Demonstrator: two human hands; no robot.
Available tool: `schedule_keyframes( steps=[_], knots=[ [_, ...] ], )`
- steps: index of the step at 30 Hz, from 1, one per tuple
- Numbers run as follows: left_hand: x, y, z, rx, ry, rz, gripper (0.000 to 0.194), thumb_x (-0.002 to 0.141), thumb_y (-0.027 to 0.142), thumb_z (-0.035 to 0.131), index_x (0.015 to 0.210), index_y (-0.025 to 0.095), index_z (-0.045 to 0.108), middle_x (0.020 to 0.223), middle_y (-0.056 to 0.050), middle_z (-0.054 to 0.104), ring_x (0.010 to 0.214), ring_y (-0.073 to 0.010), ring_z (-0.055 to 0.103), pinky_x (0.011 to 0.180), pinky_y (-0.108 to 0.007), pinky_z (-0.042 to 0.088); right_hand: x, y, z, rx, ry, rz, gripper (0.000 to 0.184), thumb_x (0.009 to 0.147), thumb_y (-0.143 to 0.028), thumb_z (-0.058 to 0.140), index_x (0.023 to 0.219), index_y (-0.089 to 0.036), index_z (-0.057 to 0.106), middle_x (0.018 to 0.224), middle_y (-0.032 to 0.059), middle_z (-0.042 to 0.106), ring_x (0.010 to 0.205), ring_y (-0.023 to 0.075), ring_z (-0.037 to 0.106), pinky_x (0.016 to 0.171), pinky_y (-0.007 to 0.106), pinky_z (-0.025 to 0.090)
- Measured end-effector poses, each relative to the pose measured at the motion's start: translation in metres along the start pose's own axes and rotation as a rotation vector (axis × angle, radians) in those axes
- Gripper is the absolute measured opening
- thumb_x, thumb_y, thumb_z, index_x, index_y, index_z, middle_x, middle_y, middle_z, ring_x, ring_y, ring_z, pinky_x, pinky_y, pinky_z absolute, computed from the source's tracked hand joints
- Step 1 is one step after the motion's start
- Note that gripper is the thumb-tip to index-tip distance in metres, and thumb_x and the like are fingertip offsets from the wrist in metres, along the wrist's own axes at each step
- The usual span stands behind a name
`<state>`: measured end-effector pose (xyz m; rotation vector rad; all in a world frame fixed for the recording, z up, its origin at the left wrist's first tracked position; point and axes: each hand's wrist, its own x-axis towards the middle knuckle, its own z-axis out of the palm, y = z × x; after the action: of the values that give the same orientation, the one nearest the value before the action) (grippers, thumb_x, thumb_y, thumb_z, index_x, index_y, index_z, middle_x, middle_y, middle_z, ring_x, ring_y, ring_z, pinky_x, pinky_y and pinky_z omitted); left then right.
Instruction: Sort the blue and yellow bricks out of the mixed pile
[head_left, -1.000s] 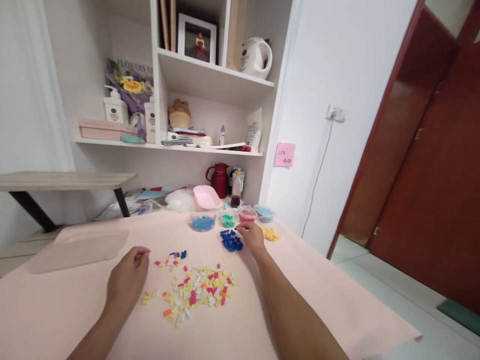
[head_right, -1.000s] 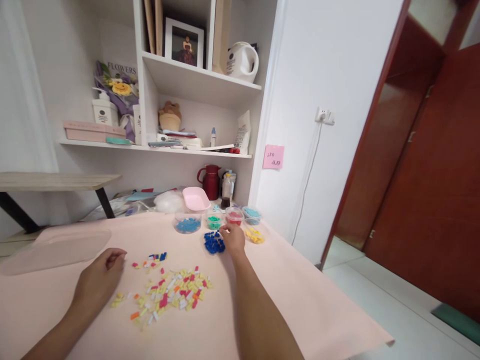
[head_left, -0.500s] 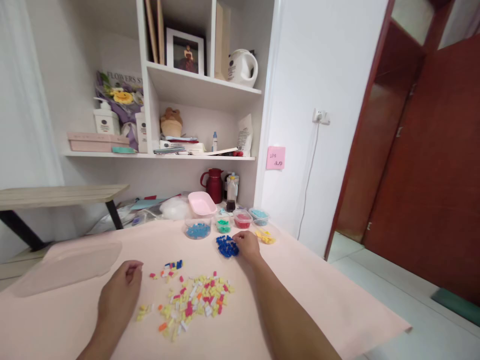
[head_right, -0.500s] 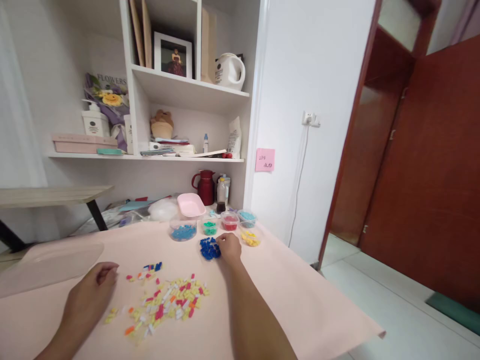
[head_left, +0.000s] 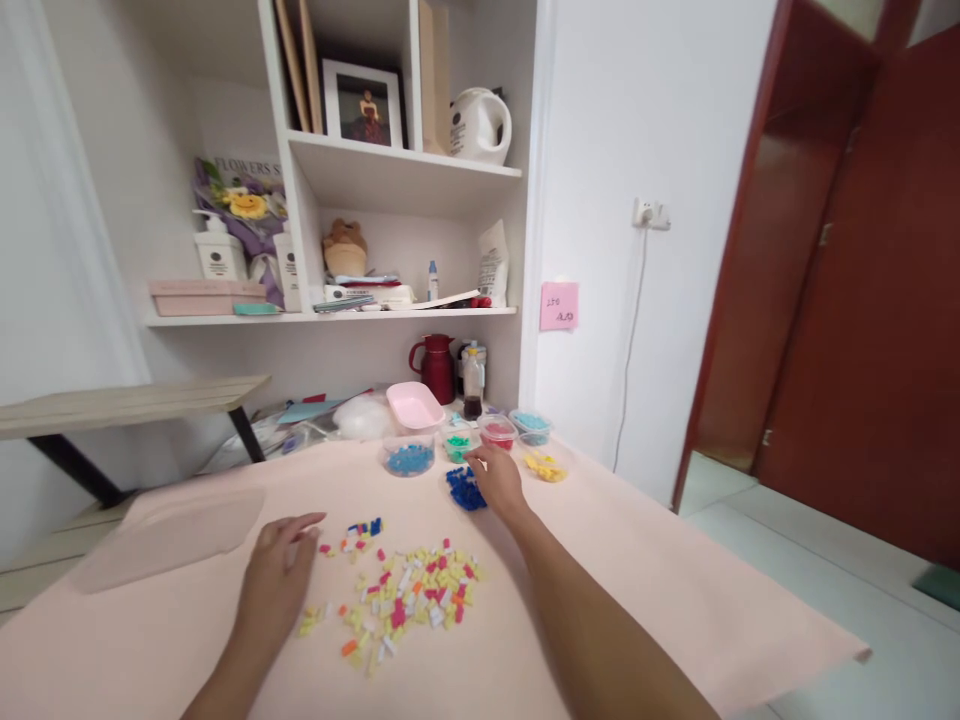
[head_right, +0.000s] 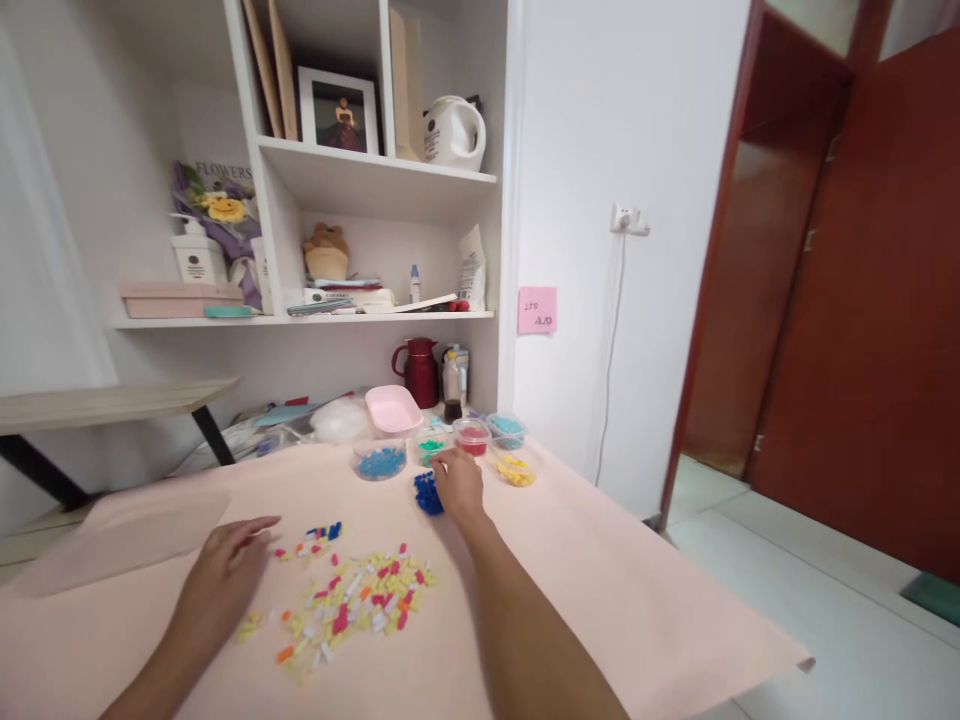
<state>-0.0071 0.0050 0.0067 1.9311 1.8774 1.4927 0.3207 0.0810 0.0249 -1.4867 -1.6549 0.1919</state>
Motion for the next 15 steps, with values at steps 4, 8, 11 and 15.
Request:
schedule_keyframes(
  steps=[4, 8, 11, 15],
  knots=[
    [-0.003, 0.000, 0.008, 0.065, -0.104, 0.087, 0.036, 0.086, 0.038, 0.044, 0.107, 0.030, 0.072, 0.113, -0.005, 0.061, 0.109, -0.0219, 0.060, 0.096, -0.038, 0.049, -0.018, -0.036, 0.020, 0.047, -0.196, -0.311, 0.026, 0.090, -0.020, 0.054, 0.106, -0.026, 0.073, 0.120, 0.0048, 0.067, 0.114, 0.0203, 0.058, 0.102, 0.033, 0.039],
    [-0.008, 0.004, 0.012, 0.193, -0.249, 0.073, 0.041, 0.089, 0.025, 0.039, 0.116, 0.033, 0.069, 0.128, -0.005, 0.060, 0.120, -0.0233, 0.057, 0.101, -0.043, 0.044, -0.040, -0.058, 0.045, -0.015, -0.461, -0.481, 0.045, 0.089, -0.031, 0.057, 0.133, -0.025, 0.058, 0.146, 0.0106, 0.048, 0.131, 0.0276, 0.045, 0.107, 0.043, 0.036],
    [-0.012, 0.005, 0.016, 0.265, -0.356, 0.087, 0.046, 0.091, 0.024, 0.038, 0.130, 0.033, 0.059, 0.145, -0.005, 0.052, 0.136, -0.0259, 0.044, 0.109, -0.051, 0.034, -0.048, -0.064, 0.057, -0.057, -0.597, -0.488, 0.059, 0.090, -0.034, 0.053, 0.147, -0.026, 0.039, 0.154, 0.0109, 0.037, 0.140, 0.0285, 0.034, 0.110, 0.048, 0.030],
    [-0.016, 0.007, 0.016, 0.228, -0.487, 0.115, 0.042, 0.092, 0.030, 0.041, 0.129, 0.034, 0.059, 0.143, -0.002, 0.056, 0.137, -0.0246, 0.042, 0.113, -0.054, 0.027, -0.046, -0.066, 0.058, -0.032, -0.598, -0.492, 0.049, 0.091, -0.026, 0.048, 0.140, -0.025, 0.050, 0.139, 0.0090, 0.057, 0.130, 0.0261, 0.048, 0.108, 0.045, 0.033]
  ],
)
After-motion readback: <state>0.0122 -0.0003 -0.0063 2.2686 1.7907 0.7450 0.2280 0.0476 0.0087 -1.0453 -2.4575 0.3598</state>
